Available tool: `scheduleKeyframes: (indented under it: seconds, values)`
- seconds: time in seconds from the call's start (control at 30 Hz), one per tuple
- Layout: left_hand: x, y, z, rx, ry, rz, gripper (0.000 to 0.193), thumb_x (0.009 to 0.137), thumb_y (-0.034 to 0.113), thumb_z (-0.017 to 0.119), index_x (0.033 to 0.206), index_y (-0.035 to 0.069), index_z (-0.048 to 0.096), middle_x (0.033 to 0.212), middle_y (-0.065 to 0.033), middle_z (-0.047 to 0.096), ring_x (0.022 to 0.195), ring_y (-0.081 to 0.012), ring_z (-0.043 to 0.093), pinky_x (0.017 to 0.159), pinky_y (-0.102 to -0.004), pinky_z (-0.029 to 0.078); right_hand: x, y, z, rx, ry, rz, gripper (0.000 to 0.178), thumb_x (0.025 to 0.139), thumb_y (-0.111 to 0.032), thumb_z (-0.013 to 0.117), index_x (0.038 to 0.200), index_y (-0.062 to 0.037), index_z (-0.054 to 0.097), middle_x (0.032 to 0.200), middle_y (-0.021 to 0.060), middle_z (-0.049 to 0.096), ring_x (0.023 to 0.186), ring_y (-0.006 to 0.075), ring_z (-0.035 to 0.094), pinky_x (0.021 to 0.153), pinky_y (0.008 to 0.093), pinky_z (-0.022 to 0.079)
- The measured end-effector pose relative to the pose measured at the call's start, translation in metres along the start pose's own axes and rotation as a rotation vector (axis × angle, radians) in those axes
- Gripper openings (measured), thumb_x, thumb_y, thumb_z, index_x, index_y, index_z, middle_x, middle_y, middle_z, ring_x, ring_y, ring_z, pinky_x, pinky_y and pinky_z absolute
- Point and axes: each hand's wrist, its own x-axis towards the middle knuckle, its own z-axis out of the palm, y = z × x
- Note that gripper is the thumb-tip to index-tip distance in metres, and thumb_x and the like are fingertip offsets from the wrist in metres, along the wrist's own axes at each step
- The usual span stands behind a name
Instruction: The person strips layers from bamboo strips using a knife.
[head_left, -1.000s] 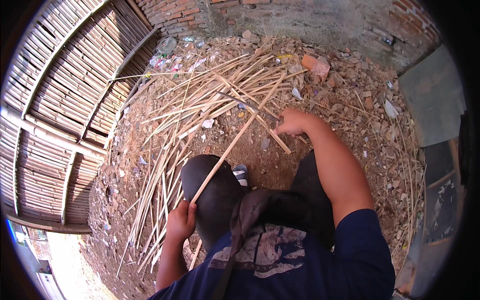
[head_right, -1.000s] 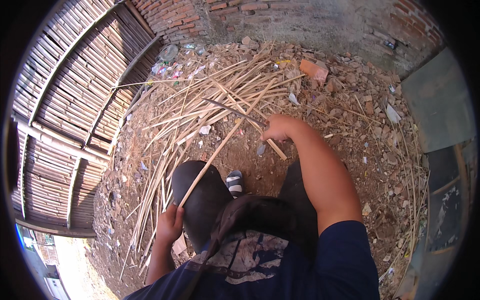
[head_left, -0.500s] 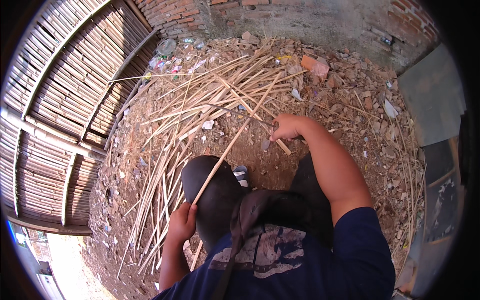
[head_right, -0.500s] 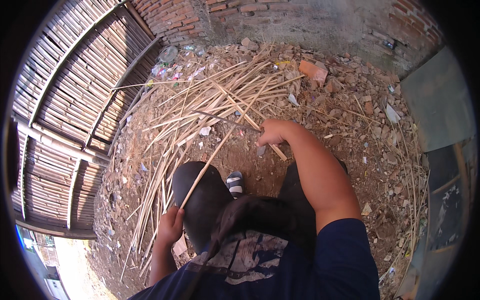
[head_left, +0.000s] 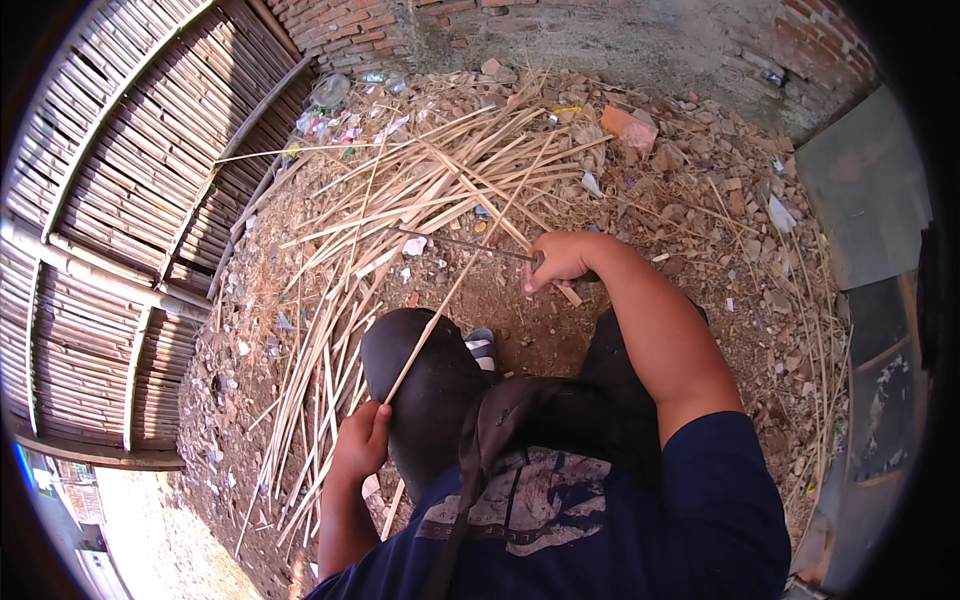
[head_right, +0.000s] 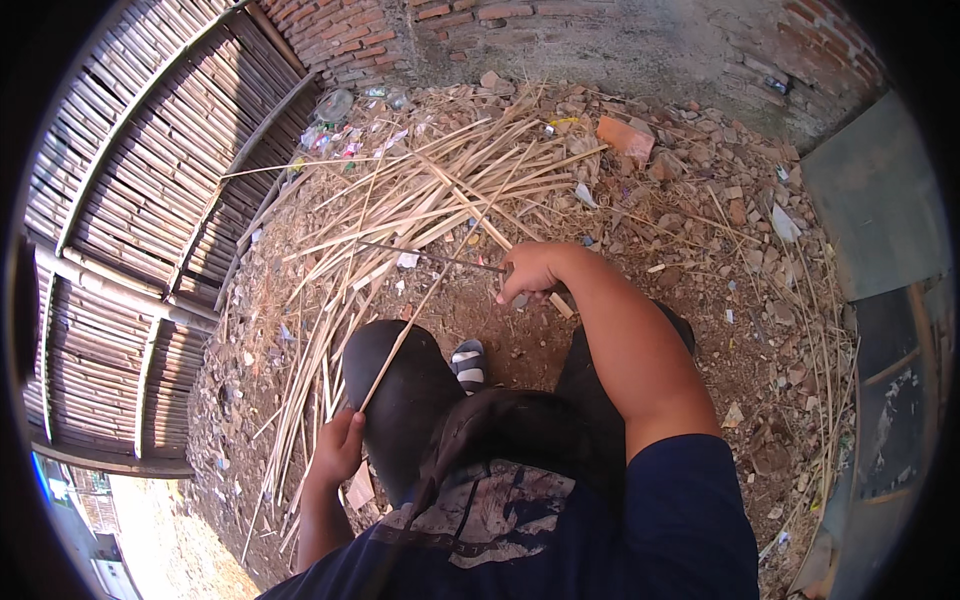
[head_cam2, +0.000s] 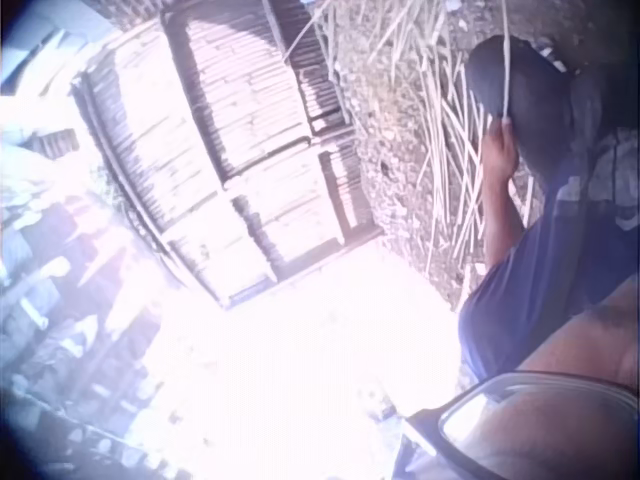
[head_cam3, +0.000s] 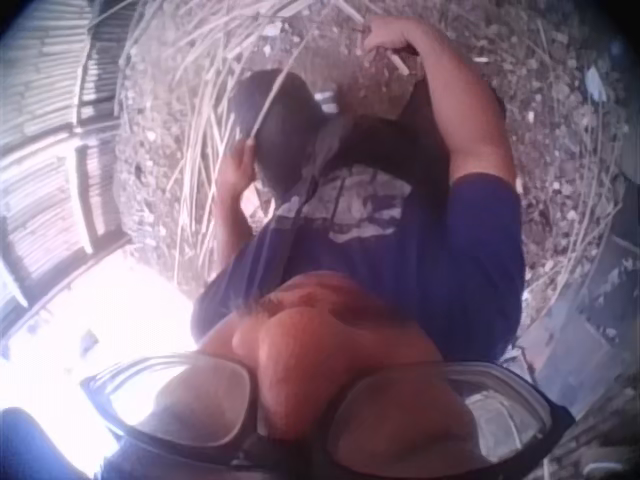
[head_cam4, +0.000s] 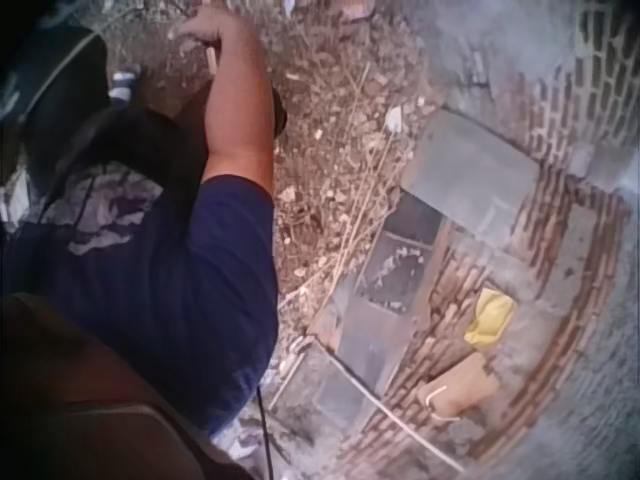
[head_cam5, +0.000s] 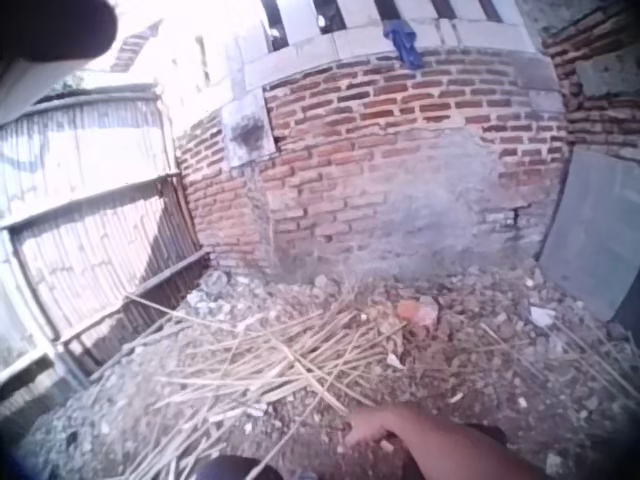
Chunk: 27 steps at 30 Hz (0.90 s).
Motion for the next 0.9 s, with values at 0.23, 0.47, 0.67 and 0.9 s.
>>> scheduleKeyframes:
  seconds: [0.23,0.47,0.67,0.9]
  values:
    - [-0.003,0.005,-0.001,0.054,0.009,0.004,0.039,0.104,0.032,0.049,0.084,-0.001,0.054,0.072,-0.0277,0.059,0.072,-0.0494,0.060,0.063,-0.0512,0.045,-0.003,-0.008,0.022,-0.341,0.285,-0.153,0.058,0.076,-0.039,0.078,0.121,-0.0021,0.068,0.079,0.0139,0.070,0.066,0.0256,0.067,0.066,0.0385,0.056]
    - [0.001,0.002,-0.002,0.065,-0.015,0.005,0.039,0.104,0.033,0.049,0.086,-0.001,0.054,0.072,-0.0287,0.059,0.074,-0.0507,0.060,0.063,-0.0520,0.044,0.011,0.002,0.011,-0.280,0.064,-0.129,0.052,0.075,-0.039,0.078,0.107,0.0008,0.070,0.076,0.0134,0.070,0.069,0.0267,0.068,0.067,0.0402,0.055]
    - [0.000,-0.001,0.002,0.043,0.031,0.036,0.039,0.104,0.033,0.049,0.087,-0.001,0.055,0.075,-0.0285,0.061,0.077,-0.0510,0.060,0.066,-0.0515,0.045,-0.002,0.003,0.004,-0.177,0.252,-0.013,0.051,0.077,-0.035,0.078,0.106,0.0051,0.068,0.086,0.0171,0.071,0.070,0.0248,0.070,0.060,0.0369,0.056]
    - [-0.002,0.005,-0.004,0.094,-0.024,-0.020,0.039,0.104,0.033,0.048,0.085,-0.001,0.053,0.074,-0.0287,0.060,0.076,-0.0515,0.059,0.064,-0.0516,0.044,-0.015,-0.034,0.034,-0.453,0.232,-0.107,0.050,0.076,-0.039,0.077,0.111,-0.0030,0.071,0.106,0.0199,0.071,0.103,0.0354,0.068,0.090,0.0452,0.054]
